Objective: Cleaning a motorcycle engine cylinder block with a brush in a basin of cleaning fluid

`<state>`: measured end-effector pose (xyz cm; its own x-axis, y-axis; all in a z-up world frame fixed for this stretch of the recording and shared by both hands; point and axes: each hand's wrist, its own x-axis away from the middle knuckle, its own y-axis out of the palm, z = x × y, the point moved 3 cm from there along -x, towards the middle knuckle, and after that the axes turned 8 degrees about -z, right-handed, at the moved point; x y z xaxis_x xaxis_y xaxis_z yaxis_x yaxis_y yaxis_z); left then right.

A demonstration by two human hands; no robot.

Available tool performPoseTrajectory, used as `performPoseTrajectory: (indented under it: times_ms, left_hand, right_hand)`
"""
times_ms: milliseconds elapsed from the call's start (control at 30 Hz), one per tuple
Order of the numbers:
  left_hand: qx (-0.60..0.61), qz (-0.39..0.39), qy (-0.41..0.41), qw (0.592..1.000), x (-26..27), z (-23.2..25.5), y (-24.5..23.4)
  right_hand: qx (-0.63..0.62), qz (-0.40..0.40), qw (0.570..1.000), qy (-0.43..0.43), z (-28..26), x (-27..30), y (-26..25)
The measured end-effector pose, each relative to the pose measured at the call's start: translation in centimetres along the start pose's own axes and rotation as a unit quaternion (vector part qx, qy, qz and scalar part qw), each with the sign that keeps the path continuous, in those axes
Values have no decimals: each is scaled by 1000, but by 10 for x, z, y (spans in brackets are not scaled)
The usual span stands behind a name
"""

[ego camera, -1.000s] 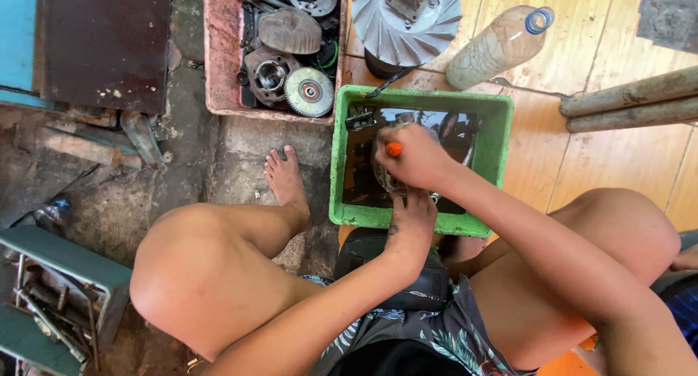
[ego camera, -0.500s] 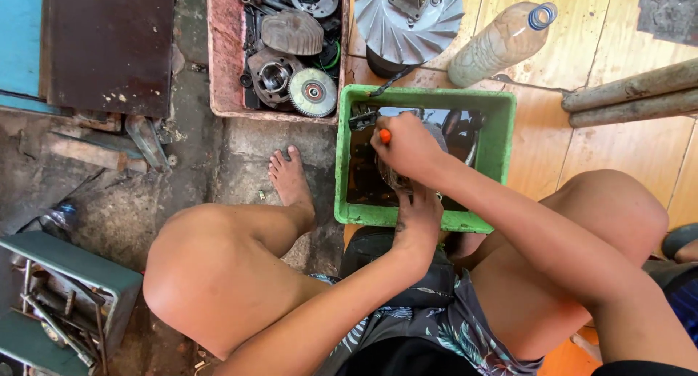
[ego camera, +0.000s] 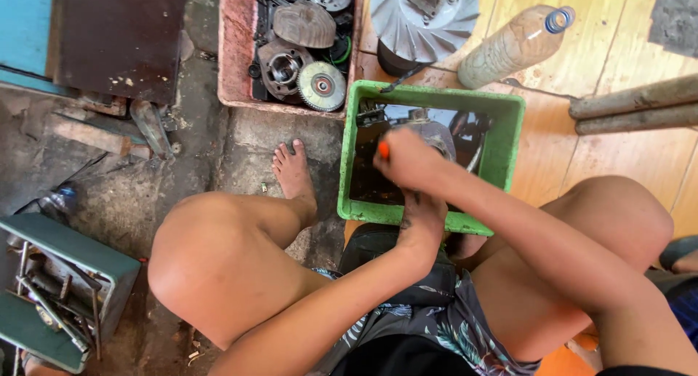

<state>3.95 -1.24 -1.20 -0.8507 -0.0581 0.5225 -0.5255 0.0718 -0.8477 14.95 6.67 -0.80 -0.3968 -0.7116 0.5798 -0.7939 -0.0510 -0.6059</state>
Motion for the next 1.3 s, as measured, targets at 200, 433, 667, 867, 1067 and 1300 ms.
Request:
performPoseTrajectory:
  times_ms: [200,433,667,867,1067,1300]
  left_hand:
    - [-58,24,25,998,1,-2,16]
    - [-108,1,36,994,6,-6,17]
    - [-112,-14,49,992,-1,-3,23]
    - [-117,-24,48,992,7,-7,8]
    - [-124,-21,55,991,9,-9,8]
    - [-116,-39,65,990,9,-8,10]
  right_hand:
    - [-22,23,996,-86,-12,23,-43]
    - [62,48,989,-129,19,25,-91]
    - [2,40,993,-114,20,42,-95]
    - [29,57,990,-122,6,47,-88]
    - [82,106,985,-110,31,39,-86]
    - [122,125,979,-104,41,28,-83]
